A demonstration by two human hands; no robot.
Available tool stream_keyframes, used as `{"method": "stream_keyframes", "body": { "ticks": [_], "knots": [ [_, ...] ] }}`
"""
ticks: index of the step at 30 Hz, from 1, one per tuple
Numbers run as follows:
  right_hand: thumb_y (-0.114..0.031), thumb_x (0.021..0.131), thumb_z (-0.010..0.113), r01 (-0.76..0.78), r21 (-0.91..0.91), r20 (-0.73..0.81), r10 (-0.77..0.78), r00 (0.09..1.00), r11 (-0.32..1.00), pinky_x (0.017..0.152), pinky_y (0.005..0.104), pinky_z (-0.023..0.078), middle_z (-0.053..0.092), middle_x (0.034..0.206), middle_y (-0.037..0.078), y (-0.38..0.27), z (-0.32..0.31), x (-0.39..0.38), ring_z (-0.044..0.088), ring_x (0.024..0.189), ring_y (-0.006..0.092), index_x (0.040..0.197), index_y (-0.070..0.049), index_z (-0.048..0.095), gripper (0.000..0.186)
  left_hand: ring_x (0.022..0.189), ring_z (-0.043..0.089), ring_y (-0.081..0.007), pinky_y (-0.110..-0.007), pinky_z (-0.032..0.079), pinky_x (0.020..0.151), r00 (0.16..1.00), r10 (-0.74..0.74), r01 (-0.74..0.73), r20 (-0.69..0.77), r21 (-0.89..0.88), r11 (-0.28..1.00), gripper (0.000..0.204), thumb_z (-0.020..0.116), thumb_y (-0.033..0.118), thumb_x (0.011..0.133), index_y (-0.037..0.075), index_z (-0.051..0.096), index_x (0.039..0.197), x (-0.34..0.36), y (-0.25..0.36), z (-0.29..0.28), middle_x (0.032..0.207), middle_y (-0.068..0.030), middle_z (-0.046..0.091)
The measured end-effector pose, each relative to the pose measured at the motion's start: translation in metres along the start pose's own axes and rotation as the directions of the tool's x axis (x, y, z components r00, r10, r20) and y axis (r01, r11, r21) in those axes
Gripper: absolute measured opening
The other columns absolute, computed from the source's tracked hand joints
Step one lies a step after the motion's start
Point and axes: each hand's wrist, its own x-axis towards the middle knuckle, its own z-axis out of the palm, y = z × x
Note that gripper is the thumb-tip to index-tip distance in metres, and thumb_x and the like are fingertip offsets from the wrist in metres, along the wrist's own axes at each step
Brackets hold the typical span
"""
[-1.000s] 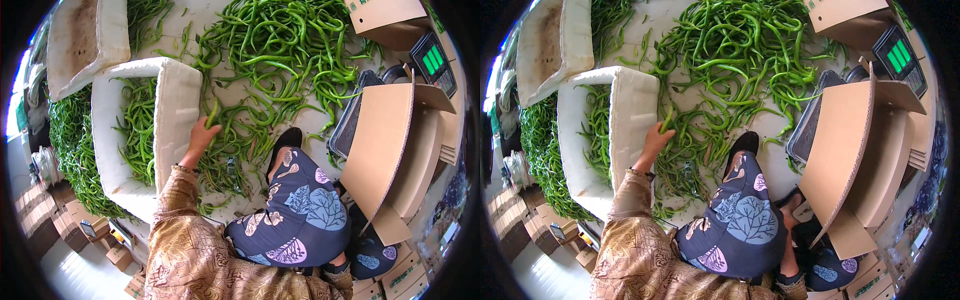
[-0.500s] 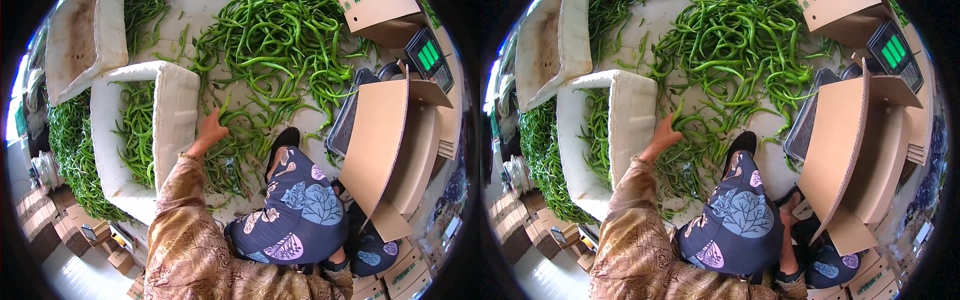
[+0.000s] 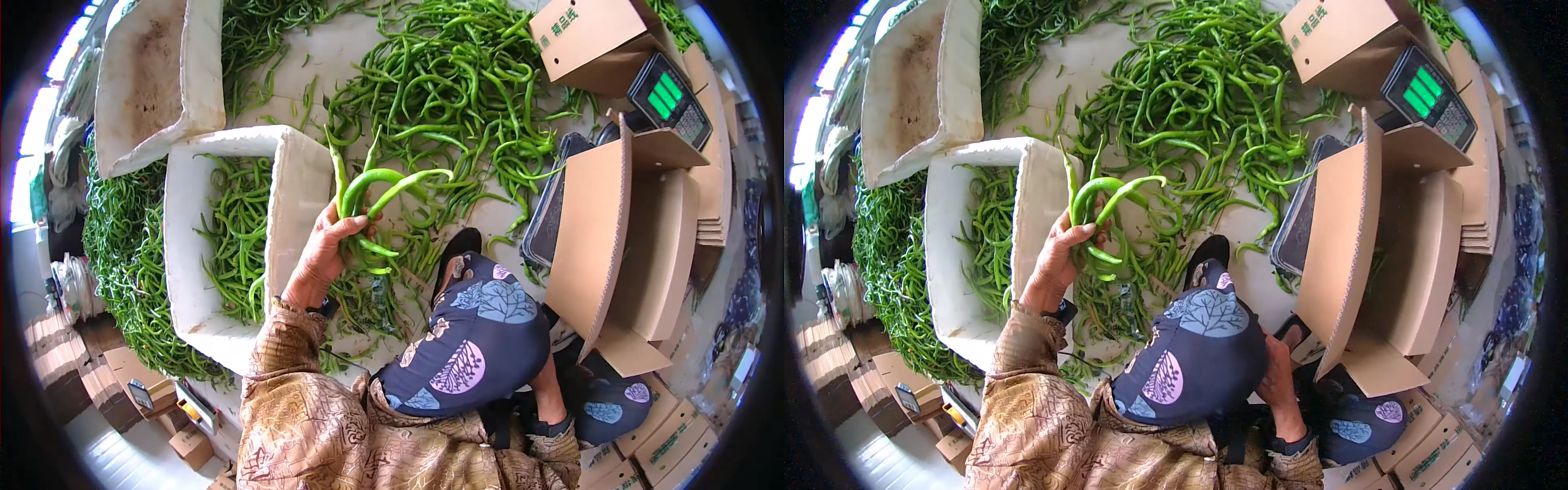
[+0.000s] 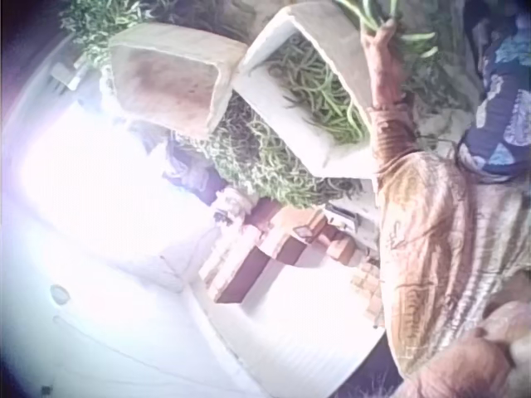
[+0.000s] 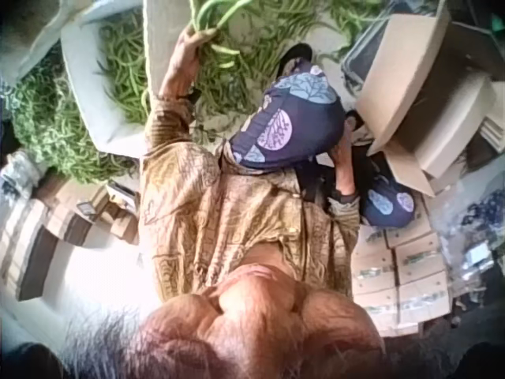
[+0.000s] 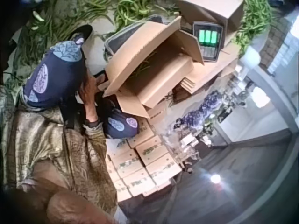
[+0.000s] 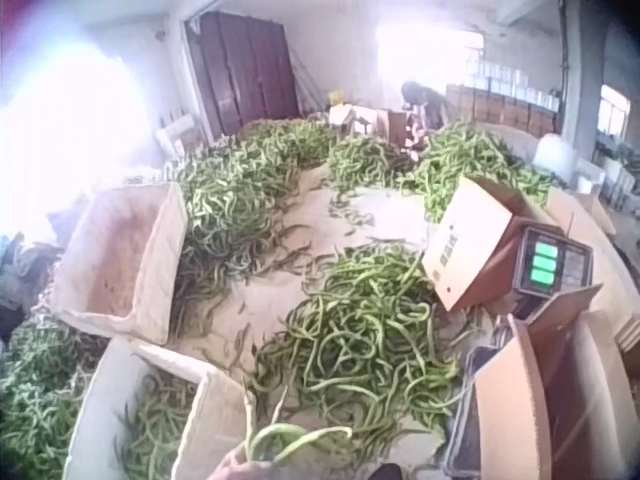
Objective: Packing green chili peppers into boxes, weighing them on a scale, and sealing the boxes with tape.
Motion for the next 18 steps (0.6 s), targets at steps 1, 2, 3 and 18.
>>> {"method": "stream_keyframes", "body": {
  "ticks": [1,2,3,18],
  "knots": [
    [-0.004,0.086,0.057,0.011,-0.015,-0.013,-0.011,1.000,1.000,0.083,0.0291,0.047,0.068,0.104,0.014,0.007,-0.002,-0.004,0.063,0.095,0.0180,0.114,0.006,0.057,0.030,0.081,0.060,-0.0163,-0.029,0.054,0.075,1.000,0.011,-0.011,0.013,-0.028,1.000,0.053,0.068,0.007,0.081,0.002,0.048,0.130,0.001,0.004,0.010,0.099,-0.0102,0.060],
    [-0.004,0.087,0.056,-0.021,-0.049,0.006,0.021,1.000,0.999,0.082,0.0287,0.048,0.068,0.102,0.014,0.020,-0.007,-0.010,0.064,0.093,0.0174,0.115,0.006,0.057,0.029,0.082,0.060,-0.0159,-0.029,0.053,0.076,0.998,0.004,0.000,0.062,-0.064,0.998,0.052,0.068,0.008,0.082,0.002,0.047,0.130,0.000,0.013,0.023,0.101,-0.0119,0.061],
    [-0.004,0.089,0.055,-0.051,-0.084,0.023,0.054,0.998,0.995,0.080,0.0284,0.048,0.068,0.101,0.014,0.026,-0.011,-0.015,0.064,0.091,0.0169,0.115,0.006,0.057,0.028,0.082,0.060,-0.0159,-0.029,0.053,0.076,0.997,0.013,-0.008,0.081,-0.063,0.998,0.052,0.068,0.008,0.082,0.002,0.047,0.130,-0.001,0.020,0.032,0.101,-0.0119,0.061],
    [-0.005,0.091,0.059,-0.184,0.128,-0.306,0.215,0.927,0.975,0.069,0.0231,0.045,0.065,0.089,0.005,-0.065,-0.003,-0.047,0.055,0.077,0.0077,0.105,0.004,0.060,0.016,0.086,0.061,-0.0173,-0.028,0.054,0.072,0.970,0.238,-0.239,0.048,0.016,0.971,0.052,0.063,0.006,0.082,0.003,0.048,0.132,-0.092,0.100,0.051,0.110,-0.0110,0.059]
  ]
}}
